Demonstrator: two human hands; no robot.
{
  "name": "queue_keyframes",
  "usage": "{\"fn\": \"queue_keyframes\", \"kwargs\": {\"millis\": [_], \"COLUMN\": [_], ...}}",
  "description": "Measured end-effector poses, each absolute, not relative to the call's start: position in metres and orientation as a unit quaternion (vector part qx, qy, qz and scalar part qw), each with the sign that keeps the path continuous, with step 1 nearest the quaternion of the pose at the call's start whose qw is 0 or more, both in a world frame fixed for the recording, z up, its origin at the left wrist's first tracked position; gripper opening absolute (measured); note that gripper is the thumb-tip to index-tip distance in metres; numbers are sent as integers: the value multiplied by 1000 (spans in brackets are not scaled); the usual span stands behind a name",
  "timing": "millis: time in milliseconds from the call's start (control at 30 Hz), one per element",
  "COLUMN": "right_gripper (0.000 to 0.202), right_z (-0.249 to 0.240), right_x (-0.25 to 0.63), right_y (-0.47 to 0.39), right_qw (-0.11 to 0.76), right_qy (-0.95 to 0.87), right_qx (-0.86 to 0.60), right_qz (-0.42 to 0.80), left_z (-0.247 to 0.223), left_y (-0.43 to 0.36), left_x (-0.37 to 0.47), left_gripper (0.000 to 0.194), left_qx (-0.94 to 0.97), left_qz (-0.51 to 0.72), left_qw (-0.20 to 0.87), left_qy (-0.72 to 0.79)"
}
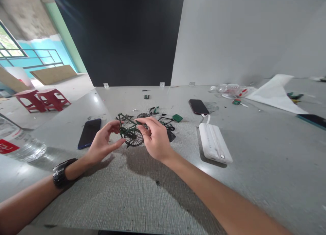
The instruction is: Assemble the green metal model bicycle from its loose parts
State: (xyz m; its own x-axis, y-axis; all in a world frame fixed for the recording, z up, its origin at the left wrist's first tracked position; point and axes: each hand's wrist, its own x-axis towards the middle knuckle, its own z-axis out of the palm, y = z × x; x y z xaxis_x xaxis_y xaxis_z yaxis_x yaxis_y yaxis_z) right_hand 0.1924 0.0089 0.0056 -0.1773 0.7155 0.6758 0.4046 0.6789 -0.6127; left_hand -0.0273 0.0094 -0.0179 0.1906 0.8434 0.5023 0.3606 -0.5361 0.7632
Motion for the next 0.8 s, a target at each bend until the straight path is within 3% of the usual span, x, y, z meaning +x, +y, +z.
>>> {"fn": "queue_keyframes", "kwargs": {"millis": [133, 333, 567, 800], "right_gripper": [21, 22, 24, 21], "right_z": [4, 4, 7, 10], "right_x": [193, 192, 193, 193], "right_y": [11, 10, 9, 1], "right_qw": [526, 526, 520, 494], "right_qy": [-744, -735, -730, -769], "right_qx": [-377, -375, -383, -346], "right_qz": [169, 206, 223, 211], "left_z": [-12, -8, -8, -13], "left_y": [8, 6, 6, 7], "left_x": [-29, -32, -31, -27], "left_gripper": [39, 34, 53, 42], "left_qx": [761, 760, 708, 700], "left_qz": [464, 472, 492, 471], "left_qw": [259, 300, 371, 386], "left_qy": [371, 331, 343, 373]}}
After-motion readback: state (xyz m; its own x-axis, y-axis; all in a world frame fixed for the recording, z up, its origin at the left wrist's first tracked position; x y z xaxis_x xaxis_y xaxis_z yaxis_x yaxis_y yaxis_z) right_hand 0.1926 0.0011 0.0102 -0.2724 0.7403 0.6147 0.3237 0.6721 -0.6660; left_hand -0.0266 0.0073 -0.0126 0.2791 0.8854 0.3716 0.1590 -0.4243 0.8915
